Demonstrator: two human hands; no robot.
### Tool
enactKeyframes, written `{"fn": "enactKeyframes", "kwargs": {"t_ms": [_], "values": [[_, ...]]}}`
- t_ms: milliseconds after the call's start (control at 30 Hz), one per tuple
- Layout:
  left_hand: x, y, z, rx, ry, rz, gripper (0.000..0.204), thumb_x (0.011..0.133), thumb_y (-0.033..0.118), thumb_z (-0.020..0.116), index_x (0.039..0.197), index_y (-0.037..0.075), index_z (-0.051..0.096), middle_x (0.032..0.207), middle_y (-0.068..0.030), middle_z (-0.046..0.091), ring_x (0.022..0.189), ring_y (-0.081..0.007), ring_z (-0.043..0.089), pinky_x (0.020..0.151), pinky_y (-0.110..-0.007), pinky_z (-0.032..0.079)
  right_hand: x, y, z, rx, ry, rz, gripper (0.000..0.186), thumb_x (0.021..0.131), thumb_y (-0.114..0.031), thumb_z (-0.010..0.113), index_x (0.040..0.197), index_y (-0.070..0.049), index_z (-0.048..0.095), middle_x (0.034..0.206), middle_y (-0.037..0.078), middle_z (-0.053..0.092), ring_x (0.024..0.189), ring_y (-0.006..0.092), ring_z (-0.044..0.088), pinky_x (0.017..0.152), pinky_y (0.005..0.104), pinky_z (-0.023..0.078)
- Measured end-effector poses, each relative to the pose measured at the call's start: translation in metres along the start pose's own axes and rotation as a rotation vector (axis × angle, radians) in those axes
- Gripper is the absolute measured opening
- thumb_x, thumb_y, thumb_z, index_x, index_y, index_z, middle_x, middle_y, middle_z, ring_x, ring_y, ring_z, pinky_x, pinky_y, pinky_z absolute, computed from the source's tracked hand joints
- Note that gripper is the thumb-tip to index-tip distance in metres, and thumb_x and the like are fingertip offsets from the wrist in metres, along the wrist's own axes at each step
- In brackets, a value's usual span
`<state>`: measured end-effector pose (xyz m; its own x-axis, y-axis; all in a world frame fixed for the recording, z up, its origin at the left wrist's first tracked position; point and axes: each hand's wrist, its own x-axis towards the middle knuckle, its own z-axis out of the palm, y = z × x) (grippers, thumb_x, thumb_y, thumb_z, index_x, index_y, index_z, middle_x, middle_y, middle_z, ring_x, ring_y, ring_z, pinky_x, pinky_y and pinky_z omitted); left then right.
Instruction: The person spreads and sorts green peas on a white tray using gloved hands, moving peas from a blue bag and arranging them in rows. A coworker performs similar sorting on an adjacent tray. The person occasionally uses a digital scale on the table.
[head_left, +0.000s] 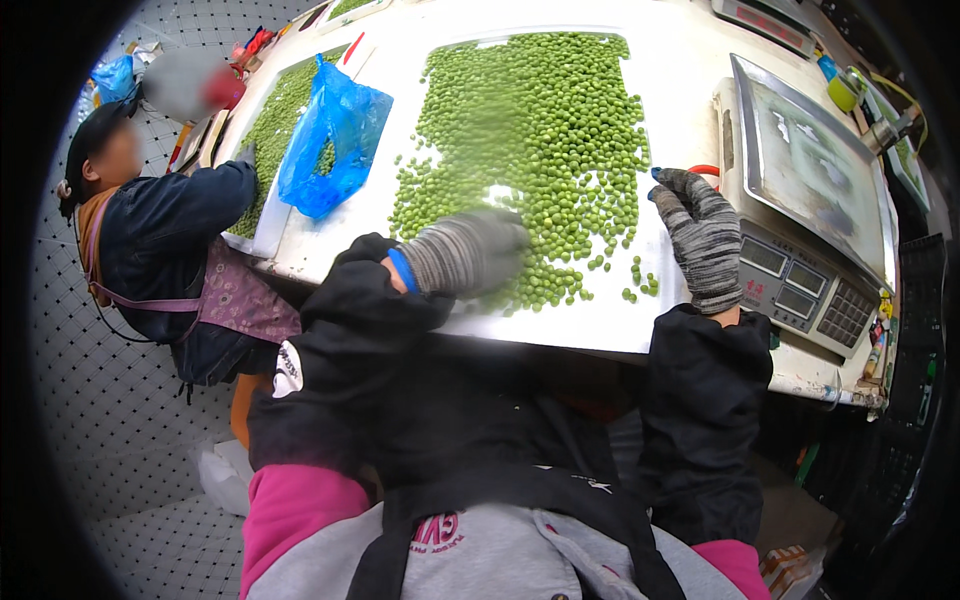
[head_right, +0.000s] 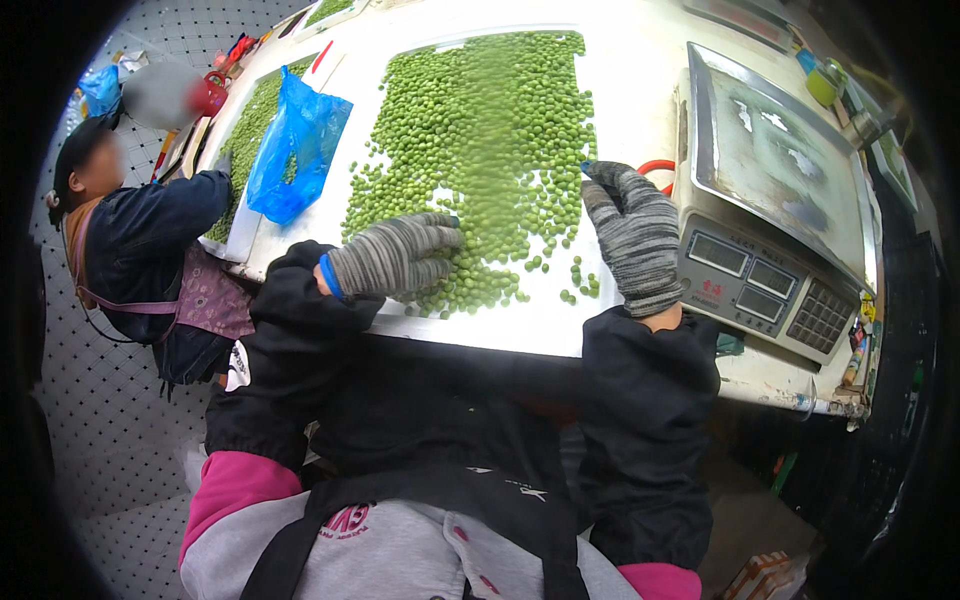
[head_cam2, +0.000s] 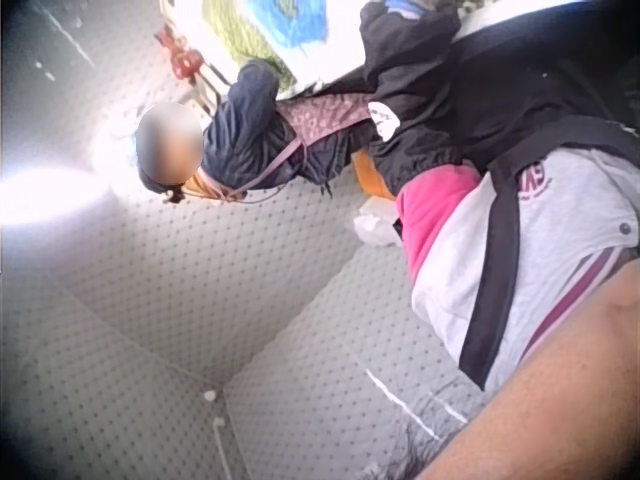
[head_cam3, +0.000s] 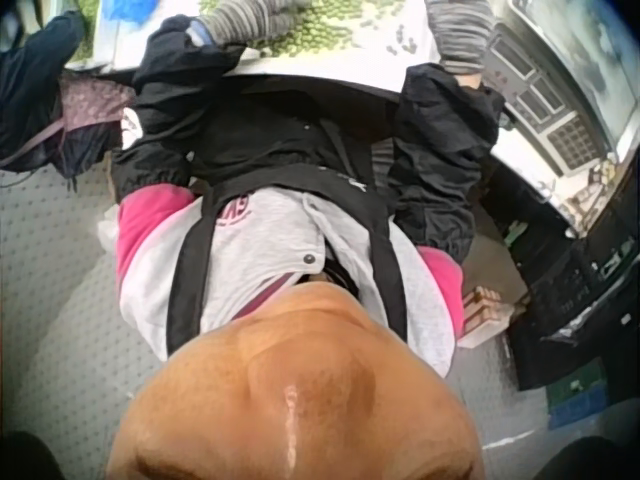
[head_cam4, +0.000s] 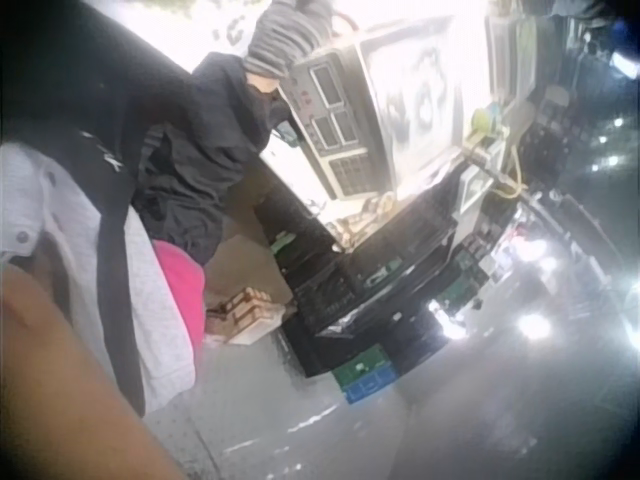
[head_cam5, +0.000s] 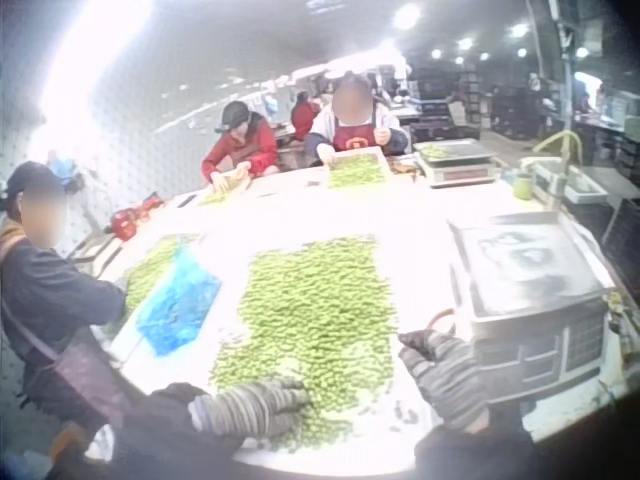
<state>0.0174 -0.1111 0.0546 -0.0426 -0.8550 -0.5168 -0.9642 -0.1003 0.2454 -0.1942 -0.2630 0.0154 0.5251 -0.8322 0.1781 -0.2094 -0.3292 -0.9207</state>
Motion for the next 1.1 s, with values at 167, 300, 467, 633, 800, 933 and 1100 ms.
{"fn": "enactKeyframes", "kwargs": {"t_ms": [167, 300, 467, 633, 800, 933, 1100], "values": [[0.023, -0.005, 0.001, 0.003, 0.545, 0.102, 0.04, 0.081, 0.018, 0.059, 0.118, 0.005, 0.052, 0.12, -0.0199, 0.051, 0.108, -0.0352, 0.051, 0.092, -0.039, 0.042, 0.0, 0.005, 0.001, -0.049, -0.002, -0.125, 0.022, 0.082, -0.014, 0.063, 0.099, 0.001, 0.062, 0.085, 0.012, 0.066, 0.076, 0.0177, 0.063, 0.071, 0.0272, 0.05], [0.055, -0.002, 0.017, 0.028, 0.615, 0.367, 0.04, 0.082, 0.016, 0.058, 0.119, 0.005, 0.051, 0.127, -0.0202, 0.045, 0.113, -0.0378, 0.046, 0.096, -0.041, 0.039, 0.002, 0.015, 0.0, -0.09, -0.097, -0.115, 0.016, 0.079, -0.015, 0.064, 0.09, -0.003, 0.065, 0.084, 0.012, 0.065, 0.077, 0.0261, 0.062, 0.072, 0.0321, 0.049], [0.047, 0.015, 0.022, 0.248, 0.44, 0.373, 0.037, 0.084, 0.029, 0.056, 0.115, 0.008, 0.055, 0.124, -0.0174, 0.048, 0.115, -0.0329, 0.045, 0.097, -0.04, 0.035, 0.003, 0.023, 0.002, -0.196, -0.097, -0.155, 0.017, 0.079, -0.018, 0.064, 0.088, -0.004, 0.066, 0.084, 0.012, 0.065, 0.079, 0.0281, 0.062, 0.072, 0.0341, 0.048], [0.02, 0.026, -0.008, 0.163, 0.004, 0.247, 0.029, 0.082, 0.025, 0.059, 0.102, 0.005, 0.061, 0.114, -0.0158, 0.054, 0.103, -0.0321, 0.052, 0.088, -0.038, 0.043, 0.004, 0.024, -0.002, -0.246, -0.039, -0.165, 0.017, 0.079, -0.018, 0.063, 0.088, -0.004, 0.066, 0.086, 0.013, 0.065, 0.08, 0.0295, 0.061, 0.073, 0.0353, 0.048], [0.048, 0.041, -0.004, -0.03, 0.415, 0.182, 0.024, 0.079, 0.02, 0.062, 0.098, 0.004, 0.063, 0.102, -0.0155, 0.058, 0.096, -0.0311, 0.056, 0.083, -0.039, 0.046, 0.004, 0.022, -0.002, -0.227, -0.021, -0.186, 0.019, 0.079, -0.018, 0.063, 0.093, -0.006, 0.066, 0.089, 0.013, 0.065, 0.081, 0.028, 0.062, 0.075, 0.0345, 0.049], [0.098, 0.045, 0.005, 0.099, 0.364, 0.104, 0.022, 0.078, 0.02, 0.062, 0.092, 0.004, 0.065, 0.094, -0.0143, 0.062, 0.084, -0.0287, 0.06, 0.079, -0.037, 0.049, 0.004, 0.02, -0.006, -0.245, 0.001, -0.14, 0.018, 0.08, -0.013, 0.065, 0.094, -0.002, 0.065, 0.087, 0.013, 0.067, 0.081, 0.0197, 0.065, 0.076, 0.0285, 0.05], [0.15, 0.048, -0.005, 0.106, -0.103, -0.232, 0.019, 0.074, 0.018, 0.062, 0.09, 0.009, 0.068, 0.093, -0.013, 0.065, 0.085, -0.0349, 0.062, 0.077, -0.041, 0.051, 0.003, 0.015, -0.011, -0.279, 0.008, -0.141, 0.02, 0.08, -0.016, 0.065, 0.094, -0.003, 0.066, 0.086, 0.013, 0.066, 0.08, 0.0232, 0.064, 0.075, 0.0303, 0.05]]}}
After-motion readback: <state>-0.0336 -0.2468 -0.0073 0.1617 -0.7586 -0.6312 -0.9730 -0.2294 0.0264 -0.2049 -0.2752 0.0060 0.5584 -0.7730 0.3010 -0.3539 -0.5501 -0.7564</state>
